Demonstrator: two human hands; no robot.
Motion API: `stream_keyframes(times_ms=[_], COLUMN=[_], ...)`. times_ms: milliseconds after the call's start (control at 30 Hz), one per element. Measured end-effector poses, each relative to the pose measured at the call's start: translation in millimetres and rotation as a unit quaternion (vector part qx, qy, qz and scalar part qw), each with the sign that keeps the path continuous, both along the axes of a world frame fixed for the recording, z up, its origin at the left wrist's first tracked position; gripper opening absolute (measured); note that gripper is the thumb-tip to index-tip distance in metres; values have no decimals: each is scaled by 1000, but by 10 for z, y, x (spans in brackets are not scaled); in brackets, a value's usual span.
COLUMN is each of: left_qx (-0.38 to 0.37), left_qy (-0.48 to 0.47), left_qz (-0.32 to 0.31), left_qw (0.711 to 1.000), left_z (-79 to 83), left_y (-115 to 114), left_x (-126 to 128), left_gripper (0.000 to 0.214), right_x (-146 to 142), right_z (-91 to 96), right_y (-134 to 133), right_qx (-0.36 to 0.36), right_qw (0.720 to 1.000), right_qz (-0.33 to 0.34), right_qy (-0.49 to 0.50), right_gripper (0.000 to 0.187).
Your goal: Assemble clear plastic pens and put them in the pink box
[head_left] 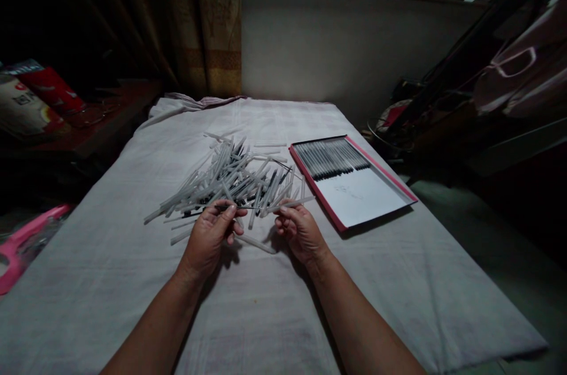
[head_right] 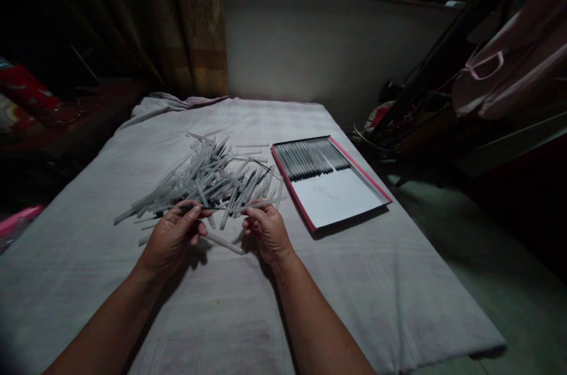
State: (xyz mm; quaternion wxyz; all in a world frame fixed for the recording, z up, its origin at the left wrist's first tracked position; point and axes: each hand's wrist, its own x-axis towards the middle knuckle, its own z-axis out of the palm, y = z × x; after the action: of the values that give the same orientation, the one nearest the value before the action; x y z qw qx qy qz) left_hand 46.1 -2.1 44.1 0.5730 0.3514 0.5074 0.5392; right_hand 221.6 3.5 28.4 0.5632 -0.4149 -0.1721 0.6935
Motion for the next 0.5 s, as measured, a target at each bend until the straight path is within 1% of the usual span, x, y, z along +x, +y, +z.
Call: stream_keyframes(times_ms=[133, 367, 500], left_qx=[-6, -15, -25], left_qy=[-10, -12, -3], left_qz=[-1, 3, -5], left_qw=[1000, 1000, 1000], left_z=[-9, -17, -29], left_y=[-9, -30, -48], left_x=[-14, 5, 31], left_gripper=[51, 55, 54], right_x=[-12, -41, -63], right_z=[-14, -8, -2], right_y=[4, -10, -25], right_qx=[-2, -6, -2], right_qw=[1000, 1000, 1000], right_qz=[-7, -6, 1], right_qy=[-2, 1, -2], right_gripper=[45, 46, 44])
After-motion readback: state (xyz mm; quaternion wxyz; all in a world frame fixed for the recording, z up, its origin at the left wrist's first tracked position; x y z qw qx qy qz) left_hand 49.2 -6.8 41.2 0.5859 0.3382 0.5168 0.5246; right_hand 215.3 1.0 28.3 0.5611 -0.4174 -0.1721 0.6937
